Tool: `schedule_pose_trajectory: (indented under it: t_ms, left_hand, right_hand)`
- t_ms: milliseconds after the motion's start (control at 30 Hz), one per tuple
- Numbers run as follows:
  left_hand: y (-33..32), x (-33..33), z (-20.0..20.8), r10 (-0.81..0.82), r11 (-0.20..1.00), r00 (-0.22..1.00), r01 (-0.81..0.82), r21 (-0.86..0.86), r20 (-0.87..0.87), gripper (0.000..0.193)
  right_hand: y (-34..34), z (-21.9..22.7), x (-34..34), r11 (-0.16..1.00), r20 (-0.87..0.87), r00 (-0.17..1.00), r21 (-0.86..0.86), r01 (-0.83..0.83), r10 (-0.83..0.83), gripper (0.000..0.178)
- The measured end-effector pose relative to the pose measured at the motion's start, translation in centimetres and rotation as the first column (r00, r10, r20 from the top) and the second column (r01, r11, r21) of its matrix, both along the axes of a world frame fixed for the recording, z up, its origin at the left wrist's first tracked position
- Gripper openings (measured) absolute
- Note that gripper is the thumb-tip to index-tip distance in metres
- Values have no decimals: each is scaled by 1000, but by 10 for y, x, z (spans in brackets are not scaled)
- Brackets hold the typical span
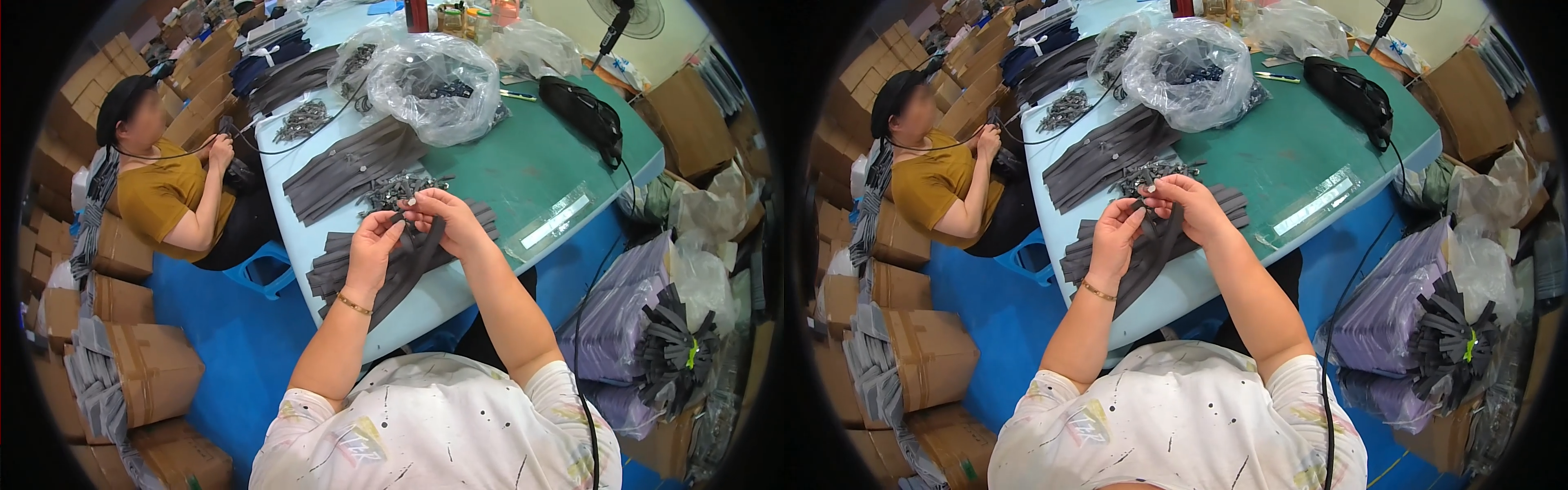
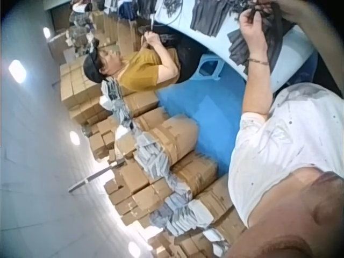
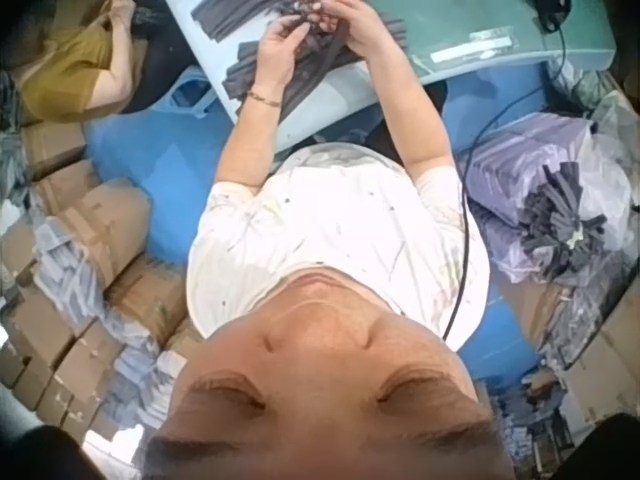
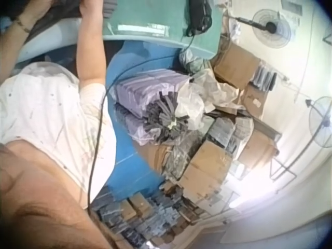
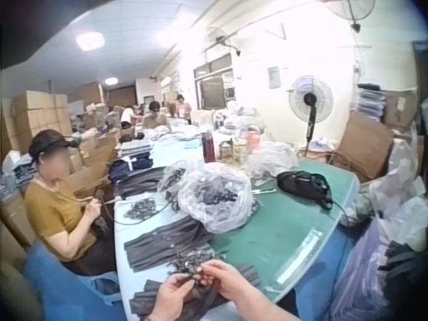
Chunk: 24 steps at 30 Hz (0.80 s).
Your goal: Assembling zipper sliders onto zipper tapes in a workshop.
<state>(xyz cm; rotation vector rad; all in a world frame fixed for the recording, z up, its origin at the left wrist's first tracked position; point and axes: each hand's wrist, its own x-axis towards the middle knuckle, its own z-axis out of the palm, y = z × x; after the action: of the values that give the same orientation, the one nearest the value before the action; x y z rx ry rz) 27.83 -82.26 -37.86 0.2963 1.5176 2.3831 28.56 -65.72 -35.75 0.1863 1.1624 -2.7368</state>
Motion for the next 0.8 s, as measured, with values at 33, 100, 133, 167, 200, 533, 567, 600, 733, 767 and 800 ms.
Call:
schedule_pose_trajectory:
  t_ms: [33,100,133,167,200,533,567,600,733,767,800]
  left_hand:
    - [0,1,2,6,1000,1000,-6,12,3,19]
    - [0,1,2,16,1000,1000,-16,22,7,20]
    - [0,0,-1,17,1000,1000,-17,21,11,21]
    - [0,0,-1,17,1000,1000,-17,21,14,23]
    - [0,0,-1,19,1000,1000,-20,22,15,23]
    - [3,8,20,-70,993,981,51,109,181,23]
    - [3,9,21,-106,983,968,68,172,226,23]
    - [4,11,20,-107,983,968,69,171,227,23]
    - [3,9,8,-101,983,968,62,171,230,21]
    - [3,8,6,-117,982,972,82,172,204,21]
    - [3,7,4,-118,982,971,83,172,206,21]
  right_hand:
    - [-1,-5,0,1000,11,1000,1,-14,14,13]
    - [-2,-7,1,999,23,999,1,-32,32,14]
    - [-3,-7,2,1000,17,1000,23,-10,10,15]
    - [-5,-7,3,999,9,1000,46,13,-13,16]
    - [-5,-7,3,999,10,1000,47,10,-11,16]
    - [-8,-13,8,992,-84,996,127,-21,32,19]
    - [-7,-15,9,988,-106,993,154,-33,50,17]
    - [-7,-16,9,988,-105,993,153,-32,48,17]
    - [-10,-16,11,935,-204,978,353,30,46,14]
    - [-11,-16,12,928,-190,980,373,17,58,13]
    - [-10,-18,12,928,-189,980,372,18,57,13]
